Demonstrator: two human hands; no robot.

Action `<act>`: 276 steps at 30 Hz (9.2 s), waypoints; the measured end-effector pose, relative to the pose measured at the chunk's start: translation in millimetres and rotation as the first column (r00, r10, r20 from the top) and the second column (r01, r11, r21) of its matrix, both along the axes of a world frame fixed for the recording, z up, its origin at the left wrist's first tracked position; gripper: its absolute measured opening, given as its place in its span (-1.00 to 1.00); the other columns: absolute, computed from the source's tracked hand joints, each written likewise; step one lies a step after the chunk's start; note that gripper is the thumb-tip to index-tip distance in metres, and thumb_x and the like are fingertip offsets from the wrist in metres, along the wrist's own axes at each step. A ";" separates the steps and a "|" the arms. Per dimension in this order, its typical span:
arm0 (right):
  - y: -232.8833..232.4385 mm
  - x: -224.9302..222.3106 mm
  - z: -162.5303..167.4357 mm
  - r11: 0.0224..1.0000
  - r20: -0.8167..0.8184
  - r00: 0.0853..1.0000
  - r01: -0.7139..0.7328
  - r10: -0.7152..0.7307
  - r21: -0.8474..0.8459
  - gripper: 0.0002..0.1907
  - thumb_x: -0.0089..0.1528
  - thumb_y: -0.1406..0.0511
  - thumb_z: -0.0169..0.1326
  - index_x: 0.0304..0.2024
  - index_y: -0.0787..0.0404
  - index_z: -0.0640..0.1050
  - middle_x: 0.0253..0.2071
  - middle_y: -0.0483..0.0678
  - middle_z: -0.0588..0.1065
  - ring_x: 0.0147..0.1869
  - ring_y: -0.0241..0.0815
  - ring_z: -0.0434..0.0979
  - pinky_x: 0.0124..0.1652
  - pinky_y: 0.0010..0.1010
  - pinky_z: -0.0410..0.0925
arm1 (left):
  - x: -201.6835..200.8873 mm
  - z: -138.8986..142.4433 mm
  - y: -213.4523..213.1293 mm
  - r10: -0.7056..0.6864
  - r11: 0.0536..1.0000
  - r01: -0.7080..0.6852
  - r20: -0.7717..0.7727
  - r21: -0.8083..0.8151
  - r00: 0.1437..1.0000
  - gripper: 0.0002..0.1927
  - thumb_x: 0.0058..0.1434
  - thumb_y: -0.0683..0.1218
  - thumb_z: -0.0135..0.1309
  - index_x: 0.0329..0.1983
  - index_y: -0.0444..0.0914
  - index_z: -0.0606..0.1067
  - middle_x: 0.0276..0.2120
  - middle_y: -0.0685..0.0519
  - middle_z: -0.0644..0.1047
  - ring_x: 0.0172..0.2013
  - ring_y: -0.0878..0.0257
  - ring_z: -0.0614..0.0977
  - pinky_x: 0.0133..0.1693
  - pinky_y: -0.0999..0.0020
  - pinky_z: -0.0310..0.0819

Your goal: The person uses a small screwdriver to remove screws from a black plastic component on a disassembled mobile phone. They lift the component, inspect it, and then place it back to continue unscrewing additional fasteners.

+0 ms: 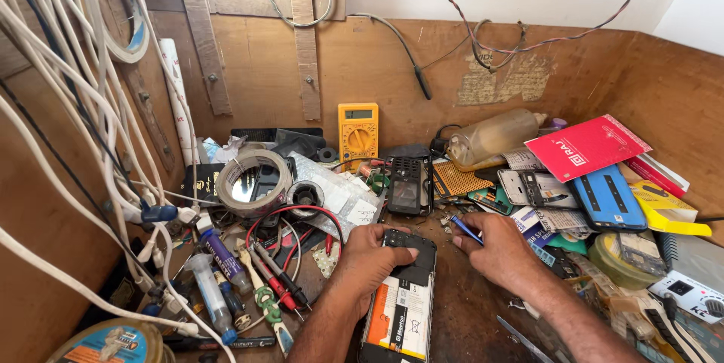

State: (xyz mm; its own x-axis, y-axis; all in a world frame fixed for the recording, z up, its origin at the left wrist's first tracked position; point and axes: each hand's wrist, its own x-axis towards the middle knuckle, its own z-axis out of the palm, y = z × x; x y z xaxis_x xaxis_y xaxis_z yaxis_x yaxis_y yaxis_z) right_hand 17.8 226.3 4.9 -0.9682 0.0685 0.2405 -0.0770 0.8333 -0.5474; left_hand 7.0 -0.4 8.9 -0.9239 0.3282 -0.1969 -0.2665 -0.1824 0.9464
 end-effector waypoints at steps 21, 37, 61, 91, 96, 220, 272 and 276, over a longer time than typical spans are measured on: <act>-21.3 8.6 11.9 0.998 0.133 0.989 0.065 -0.062 -0.017 -0.65 0.11 0.14 0.32 -0.19 0.24 0.68 -0.32 0.10 0.67 -0.24 -0.06 0.71 -0.14 -0.19 0.50 | 1.5 1.3 -2.1 -0.011 0.999 0.009 0.040 0.054 0.999 -0.63 0.02 -0.37 0.20 -0.05 -0.37 0.56 -0.41 -0.11 0.65 -0.48 0.20 0.68 -0.42 0.31 0.62; -33.8 20.3 -2.3 0.686 0.145 0.988 0.068 0.055 -0.725 -0.84 0.28 0.27 0.10 -0.18 0.23 0.59 -0.60 -0.21 0.31 -0.65 -0.38 0.05 -0.64 -0.48 -0.03 | -7.7 -12.6 -10.2 -0.070 0.971 0.077 -0.039 0.225 0.997 -0.63 0.03 -0.38 0.19 -0.04 -0.44 0.54 -0.36 -0.09 0.65 -0.44 0.20 0.69 -0.35 0.33 0.65; -67.8 29.3 7.4 0.574 0.119 0.990 0.052 0.079 -0.817 -0.86 0.33 0.31 0.02 -0.15 0.23 0.56 -0.67 -0.25 0.23 -0.68 -0.44 0.03 -0.67 -0.53 -0.09 | -5.4 -10.4 1.3 0.137 0.972 -0.140 0.029 0.187 0.990 -0.58 -0.08 -0.34 0.33 -0.13 -0.43 0.48 -0.44 -0.15 0.62 -0.53 0.16 0.65 -0.52 0.25 0.59; -53.9 22.6 5.0 0.628 0.105 0.986 0.002 0.126 -0.778 -0.82 0.30 0.33 0.07 -0.12 0.32 0.58 -0.63 -0.17 0.29 -0.71 -0.40 0.04 -0.70 -0.49 -0.07 | -4.5 -9.0 1.4 0.141 0.972 -0.143 0.021 0.185 0.990 -0.59 -0.06 -0.37 0.30 -0.12 -0.45 0.48 -0.42 -0.17 0.62 -0.52 0.15 0.67 -0.51 0.25 0.62; -49.9 19.5 3.4 0.555 0.129 0.979 0.021 0.156 -0.831 -0.83 0.29 0.33 0.10 -0.15 0.33 0.57 -0.63 -0.20 0.26 -0.67 -0.41 0.05 -0.68 -0.51 -0.03 | -4.4 -7.8 1.9 0.137 0.977 -0.139 0.022 0.161 0.990 -0.59 -0.06 -0.37 0.29 -0.12 -0.45 0.47 -0.42 -0.17 0.62 -0.52 0.15 0.67 -0.51 0.25 0.62; -58.9 64.2 28.9 0.897 -0.491 0.866 -0.288 0.094 -0.336 -0.84 0.36 0.43 -0.10 0.00 0.32 0.36 -0.11 0.05 0.62 -0.03 -0.25 0.67 -0.12 -0.49 0.54 | -9.4 -8.6 1.8 0.149 0.980 -0.149 0.011 0.128 0.989 -0.67 -0.05 -0.38 0.25 -0.16 -0.42 0.59 -0.41 -0.13 0.65 -0.49 0.21 0.68 -0.46 0.32 0.63; -57.0 60.3 29.7 0.828 -0.513 0.852 -0.358 0.100 -0.432 -0.87 0.38 0.46 -0.12 -0.03 0.40 0.34 -0.14 0.14 0.60 -0.02 -0.17 0.68 0.02 -0.37 0.56 | -10.7 -11.7 2.9 0.148 0.983 -0.146 -0.008 0.109 0.989 -0.69 -0.04 -0.37 0.25 -0.17 -0.41 0.60 -0.41 -0.11 0.65 -0.49 0.22 0.67 -0.45 0.31 0.63; -56.3 59.8 29.0 0.826 -0.524 0.846 -0.365 0.102 -0.429 -0.87 0.38 0.46 -0.12 -0.03 0.41 0.33 -0.13 0.15 0.59 -0.01 -0.16 0.68 0.02 -0.36 0.56 | -10.1 -10.8 2.5 0.145 0.982 -0.144 -0.004 0.119 0.989 -0.69 -0.03 -0.36 0.25 -0.17 -0.41 0.59 -0.41 -0.12 0.65 -0.49 0.21 0.68 -0.45 0.32 0.63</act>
State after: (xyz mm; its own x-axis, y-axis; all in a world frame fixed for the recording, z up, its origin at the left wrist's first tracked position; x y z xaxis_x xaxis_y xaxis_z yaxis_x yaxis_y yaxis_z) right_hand 77.6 169.9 33.9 -0.7503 0.0909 0.6549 -0.5825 0.3776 -0.7198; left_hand -3.1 2.1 -1.9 -0.9654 0.2113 -0.1528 -0.2174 -0.3288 0.9190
